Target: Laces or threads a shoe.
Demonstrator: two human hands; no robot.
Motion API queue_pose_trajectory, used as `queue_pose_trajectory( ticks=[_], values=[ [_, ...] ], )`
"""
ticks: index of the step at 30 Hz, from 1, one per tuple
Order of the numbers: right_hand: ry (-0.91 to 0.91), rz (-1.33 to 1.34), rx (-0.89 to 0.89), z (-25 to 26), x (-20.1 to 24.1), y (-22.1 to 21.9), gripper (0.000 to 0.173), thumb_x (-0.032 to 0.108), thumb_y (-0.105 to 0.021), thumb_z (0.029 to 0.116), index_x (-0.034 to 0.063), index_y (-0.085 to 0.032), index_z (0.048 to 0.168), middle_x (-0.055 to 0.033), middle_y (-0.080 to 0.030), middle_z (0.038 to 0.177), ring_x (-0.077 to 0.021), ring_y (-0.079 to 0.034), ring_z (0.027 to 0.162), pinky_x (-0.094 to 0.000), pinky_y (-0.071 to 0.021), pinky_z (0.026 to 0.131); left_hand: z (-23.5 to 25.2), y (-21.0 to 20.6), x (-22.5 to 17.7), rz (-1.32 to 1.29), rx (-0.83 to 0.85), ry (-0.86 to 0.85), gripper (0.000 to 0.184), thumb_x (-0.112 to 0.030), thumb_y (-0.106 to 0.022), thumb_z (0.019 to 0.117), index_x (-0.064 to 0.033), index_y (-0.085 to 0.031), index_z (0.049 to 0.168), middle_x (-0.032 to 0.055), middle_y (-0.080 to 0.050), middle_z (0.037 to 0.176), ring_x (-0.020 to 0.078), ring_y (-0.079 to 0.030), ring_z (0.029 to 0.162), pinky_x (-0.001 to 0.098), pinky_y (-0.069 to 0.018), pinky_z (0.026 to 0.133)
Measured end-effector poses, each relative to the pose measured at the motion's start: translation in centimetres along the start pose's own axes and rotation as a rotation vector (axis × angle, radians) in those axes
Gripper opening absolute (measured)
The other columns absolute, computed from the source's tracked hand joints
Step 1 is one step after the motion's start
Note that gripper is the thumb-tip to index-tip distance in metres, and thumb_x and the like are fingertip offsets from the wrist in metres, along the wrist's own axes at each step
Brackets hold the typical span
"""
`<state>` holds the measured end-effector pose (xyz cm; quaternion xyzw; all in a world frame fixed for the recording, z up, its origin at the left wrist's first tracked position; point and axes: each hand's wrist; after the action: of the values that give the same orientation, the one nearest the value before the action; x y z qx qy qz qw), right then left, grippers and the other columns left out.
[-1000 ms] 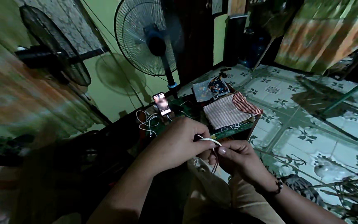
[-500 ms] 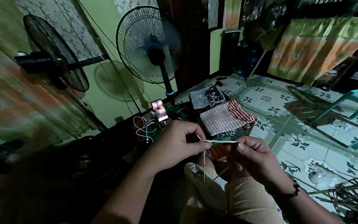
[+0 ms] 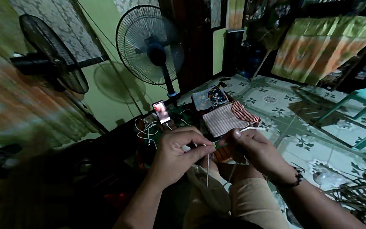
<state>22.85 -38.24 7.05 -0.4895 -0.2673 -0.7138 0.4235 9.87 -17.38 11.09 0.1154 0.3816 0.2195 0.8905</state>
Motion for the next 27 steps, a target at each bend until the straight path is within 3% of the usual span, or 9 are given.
queue_pose_trajectory(
  ticks=[2, 5, 7, 10, 11, 17, 20, 23, 27],
  values=[
    [-0.04, -0.158, 0.02, 0.0, -0.1, -1.1, 0.036, 0.03, -0.042, 0.1103, 0.0124, -0.073, 0.104, 0.0137, -0.051, 0.066, 0.0061, -0.044, 0.056, -0.0129, -0.0388, 0.053, -0.1, -0.6, -0.3, -0.001, -0.003, -0.03, 0.005, -0.011, -0.079, 0.0879, -0.0073, -0.076, 0.088, 0.0035, -0.069, 0.104, 0.0128, -0.068, 0.091, 0.0267, -0.0618, 0.077],
    [0.002, -0.431, 0.066, -0.1, 0.0, -2.1, 0.029, 0.022, -0.047, 0.1078, 0.0085, -0.072, 0.099, 0.011, -0.063, 0.083, 0.0099, -0.055, 0.074, -0.0112, -0.048, 0.07, -0.2, -1.3, -0.3, -0.021, 0.045, 0.012, 0.008, -0.014, -0.078, 0.0899, -0.0067, -0.075, 0.087, 0.0081, -0.065, 0.134, 0.0206, -0.064, 0.122, 0.0355, -0.0583, 0.099],
    [0.02, -0.604, 0.124, 0.0, -0.1, -2.3, 0.028, 0.019, -0.049, 0.1035, 0.0074, -0.07, 0.09, 0.006, -0.061, 0.077, 0.0038, -0.056, 0.072, -0.0184, -0.0481, 0.069, -0.4, -1.7, 0.0, -0.049, 0.109, 0.081, 0.012, -0.017, -0.076, 0.0917, -0.0063, -0.074, 0.087, 0.0079, -0.062, 0.14, 0.0204, -0.061, 0.128, 0.0364, -0.0558, 0.103],
    [-0.01, -0.778, 0.203, 0.1, -0.1, -2.6, 0.027, 0.022, -0.053, 0.0998, 0.003, -0.07, 0.091, -0.0095, -0.066, 0.08, -0.0203, -0.066, 0.08, -0.0449, -0.053, 0.074, -0.8, -2.4, 0.4, -0.105, 0.201, 0.132, 0.014, -0.016, -0.073, 0.0937, -0.0029, -0.073, 0.09, 0.01, -0.067, 0.133, 0.0183, -0.062, 0.127, 0.0348, -0.0539, 0.105],
    [-0.022, -0.794, 0.22, 0.0, -0.2, -2.6, 0.027, 0.023, -0.054, 0.0991, 0.0021, -0.07, 0.094, -0.0119, -0.068, 0.084, -0.0238, -0.067, 0.085, -0.0481, -0.0536, 0.077, -0.9, -2.6, 0.6, -0.124, 0.229, 0.119, 0.014, -0.015, -0.072, 0.0945, -0.0014, -0.073, 0.091, 0.0111, -0.069, 0.131, 0.0175, -0.063, 0.125, 0.0337, -0.054, 0.104],
    [-0.089, -0.942, 0.308, -0.7, -0.6, -2.8, 0.027, 0.021, -0.058, 0.0983, -0.0016, -0.07, 0.106, -0.0207, -0.071, 0.102, -0.0358, -0.069, 0.102, -0.0566, -0.0536, 0.087, -1.7, -3.8, 1.0, -0.035, 0.216, 0.025, 0.013, -0.012, -0.073, 0.0934, 0.0, -0.075, 0.091, 0.0104, -0.073, 0.114, 0.0147, -0.067, 0.114, 0.029, -0.0553, 0.1],
    [-0.175, -1.004, 0.375, -0.6, -0.2, -2.9, 0.03, 0.023, -0.059, 0.0989, -0.0022, -0.068, 0.112, -0.023, -0.07, 0.108, -0.0393, -0.067, 0.107, -0.0587, -0.0516, 0.089, -1.8, -4.2, 1.0, -0.003, 0.218, -0.031, 0.011, -0.011, -0.075, 0.0925, -0.0007, -0.075, 0.089, 0.0104, -0.075, 0.109, 0.0193, -0.068, 0.115, 0.0348, -0.0535, 0.105],
    [-0.208, -1.032, 0.419, -0.6, 0.0, -2.9, 0.031, 0.024, -0.06, 0.0993, -0.0034, -0.068, 0.112, -0.0246, -0.069, 0.108, -0.0416, -0.067, 0.106, -0.0609, -0.0514, 0.088, -1.9, -4.6, 0.8, 0.068, 0.245, -0.067, 0.009, -0.011, -0.074, 0.0926, -0.0027, -0.076, 0.089, 0.0073, -0.075, 0.107, 0.0182, -0.067, 0.114, 0.0351, -0.052, 0.105],
    [-0.242, -0.99, 0.401, -0.9, -0.5, -2.6, 0.03, 0.025, -0.06, 0.0976, -0.0022, -0.069, 0.105, -0.0226, -0.07, 0.1, -0.0399, -0.068, 0.1, -0.0611, -0.052, 0.084, -1.8, -4.9, 1.0, 0.087, 0.278, -0.101, 0.008, -0.007, -0.072, 0.0931, -0.0019, -0.075, 0.089, 0.0064, -0.074, 0.1, 0.014, -0.067, 0.101, 0.029, -0.0523, 0.095]
  ],
)
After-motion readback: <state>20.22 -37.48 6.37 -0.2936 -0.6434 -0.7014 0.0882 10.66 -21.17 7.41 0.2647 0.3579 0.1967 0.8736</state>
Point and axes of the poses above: each hand's wrist, its own z-axis towards the middle knuckle, its own y-axis out of the back of the hand, x = y × z
